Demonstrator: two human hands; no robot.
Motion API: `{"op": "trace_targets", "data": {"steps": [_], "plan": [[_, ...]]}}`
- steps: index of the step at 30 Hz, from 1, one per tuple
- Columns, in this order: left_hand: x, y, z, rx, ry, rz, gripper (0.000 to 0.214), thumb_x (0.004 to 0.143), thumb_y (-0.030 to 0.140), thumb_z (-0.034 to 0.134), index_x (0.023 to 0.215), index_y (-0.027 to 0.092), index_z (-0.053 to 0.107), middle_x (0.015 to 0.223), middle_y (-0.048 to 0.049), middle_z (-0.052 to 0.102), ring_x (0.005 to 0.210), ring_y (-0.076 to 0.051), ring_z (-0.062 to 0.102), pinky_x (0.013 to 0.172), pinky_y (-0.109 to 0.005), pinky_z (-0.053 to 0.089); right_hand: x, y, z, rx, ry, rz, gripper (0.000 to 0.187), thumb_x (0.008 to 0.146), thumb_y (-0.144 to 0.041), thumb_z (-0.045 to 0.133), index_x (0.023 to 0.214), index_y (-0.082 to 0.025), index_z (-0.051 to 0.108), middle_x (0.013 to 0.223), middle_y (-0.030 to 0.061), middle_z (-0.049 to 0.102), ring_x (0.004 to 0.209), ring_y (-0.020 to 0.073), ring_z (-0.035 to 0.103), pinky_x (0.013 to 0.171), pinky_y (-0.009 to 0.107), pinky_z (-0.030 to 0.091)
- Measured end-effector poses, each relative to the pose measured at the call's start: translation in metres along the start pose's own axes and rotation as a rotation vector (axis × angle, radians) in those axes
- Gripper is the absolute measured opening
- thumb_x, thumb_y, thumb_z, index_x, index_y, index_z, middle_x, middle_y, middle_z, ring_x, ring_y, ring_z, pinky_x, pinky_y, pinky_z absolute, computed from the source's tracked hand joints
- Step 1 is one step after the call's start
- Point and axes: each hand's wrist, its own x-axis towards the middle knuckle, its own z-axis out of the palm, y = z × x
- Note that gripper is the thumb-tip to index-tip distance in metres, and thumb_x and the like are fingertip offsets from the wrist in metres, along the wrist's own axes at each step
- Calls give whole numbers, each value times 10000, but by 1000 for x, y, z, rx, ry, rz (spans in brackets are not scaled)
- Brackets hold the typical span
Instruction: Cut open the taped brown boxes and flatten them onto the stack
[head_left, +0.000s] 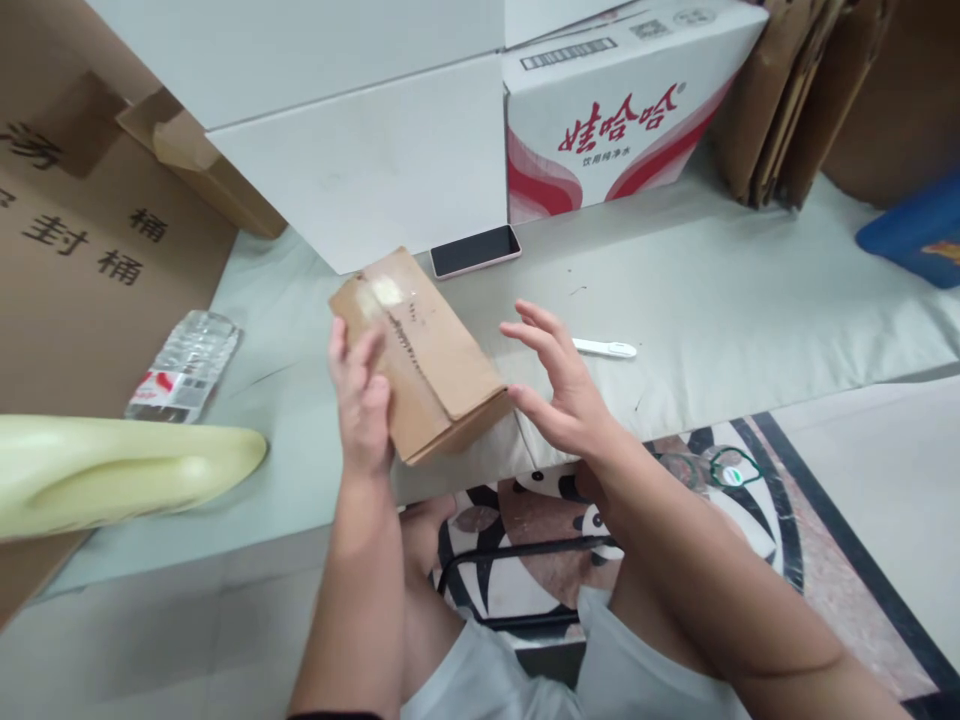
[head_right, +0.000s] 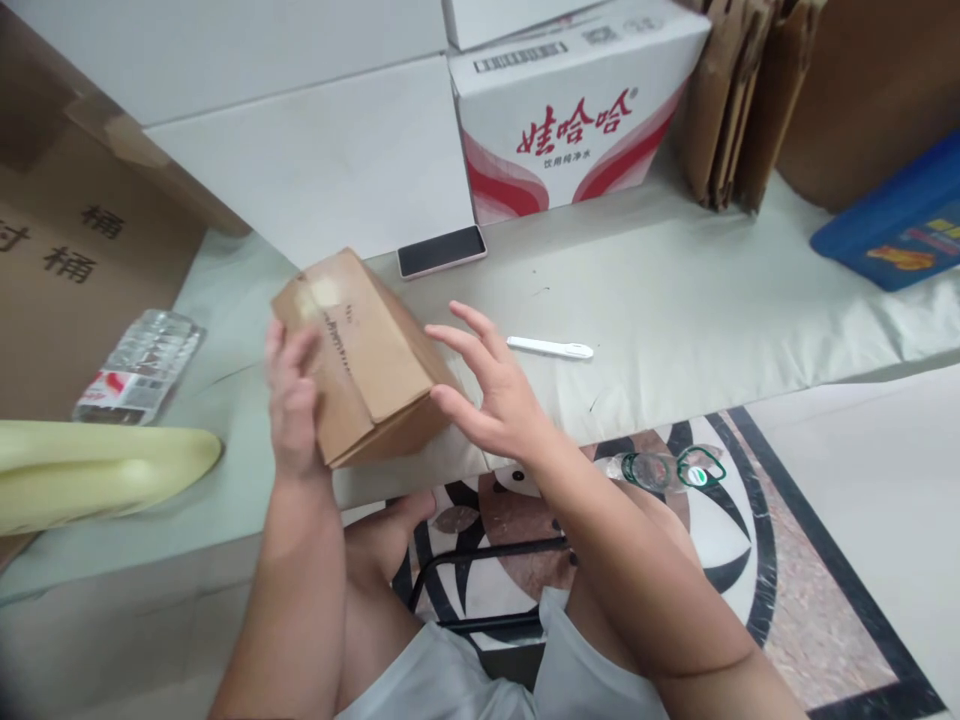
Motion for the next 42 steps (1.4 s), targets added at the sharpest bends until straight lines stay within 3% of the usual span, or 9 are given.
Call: {"op": "trace_targets", "data": {"steps": [5, 9, 12, 16, 19, 25, 30, 36, 42], "plan": [[-1, 21, 7, 37, -93, 112, 574, 946, 691, 514, 1314, 274, 654, 1672, -108, 333, 1605, -362, 247, 1317, -569, 220, 1, 12, 4, 131, 80, 94, 430, 1047, -503, 374, 1315, -253, 598, 1497, 129, 560, 1390, 262, 553, 1091, 470, 523], [-7, 27, 8, 1, -118, 194, 493, 961, 630, 523, 1268, 279, 683, 1584, -116, 401, 1546, -378, 332, 1300, -612, 230, 4, 40, 0, -213, 252, 313, 346, 928, -251, 457, 1222, -172, 620, 1216, 159, 679, 1108, 278, 656, 946, 469, 552], [-12, 31, 8, -27, -82, 258, 439, 957, 598, 534, 1226, 287, 688, 1582, -99, 384, 1583, -393, 237, 1309, -651, 138, 2, 55, -4, -603, 120, 462, 546, 832, -137, 466, 1364, -90, 576, 1277, 228, 643, 1167, 350, 606, 993, 544, 486], [-15, 38, 15, -36, -86, 317, 398, 969, 561, 499, 1201, 273, 643, 1476, -104, 519, 1558, -384, 299, 1308, -674, 56, 1, 58, -13, -846, -85, 631, 379, 926, -184, 441, 1206, -114, 688, 1209, 234, 663, 1142, 385, 595, 948, 547, 471], [-17, 43, 23, -54, -65, 297, 388, 970, 539, 476, 1194, 262, 631, 1337, -97, 604, 1500, -368, 395, 1314, -644, 105, 8, 54, -21, -744, -79, 656, 290, 965, -260, 470, 1094, -174, 715, 1146, 185, 692, 1070, 348, 634, 884, 495, 507], [-28, 50, 39, -110, 7, 313, 398, 972, 526, 448, 1202, 262, 637, 1301, -95, 597, 1499, -361, 379, 1310, -614, 141, 31, 25, -31, -17, 307, 460, 327, 1009, -419, 491, 1269, -228, 540, 887, 17, 701, 648, 149, 661, 666, 315, 552], [-33, 53, 49, -98, -5, 353, 414, 975, 495, 421, 1242, 256, 628, 1319, -101, 588, 1474, -351, 396, 1296, -610, 189, 42, -13, -41, 435, 173, 296, 399, 995, -614, 493, 1193, -270, 531, 939, 9, 717, 688, 128, 715, 582, 255, 559], [-35, 56, 57, -135, 42, 371, 434, 963, 506, 401, 1230, 269, 647, 1275, -94, 617, 1408, -333, 452, 1287, -608, 211, 40, -10, -55, 570, 92, 210, 548, 973, -686, 324, 1338, -323, 513, 1170, 68, 734, 1023, 232, 737, 751, 398, 620], [-37, 62, 58, -103, 19, 345, 439, 962, 547, 400, 1225, 279, 627, 1263, -85, 641, 1389, -326, 508, 1279, -605, 258, 41, -29, -46, 436, 78, 265, 584, 954, -784, 350, 1095, -272, 594, 759, 10, 645, 580, 143, 585, 477, 268, 461]]}}
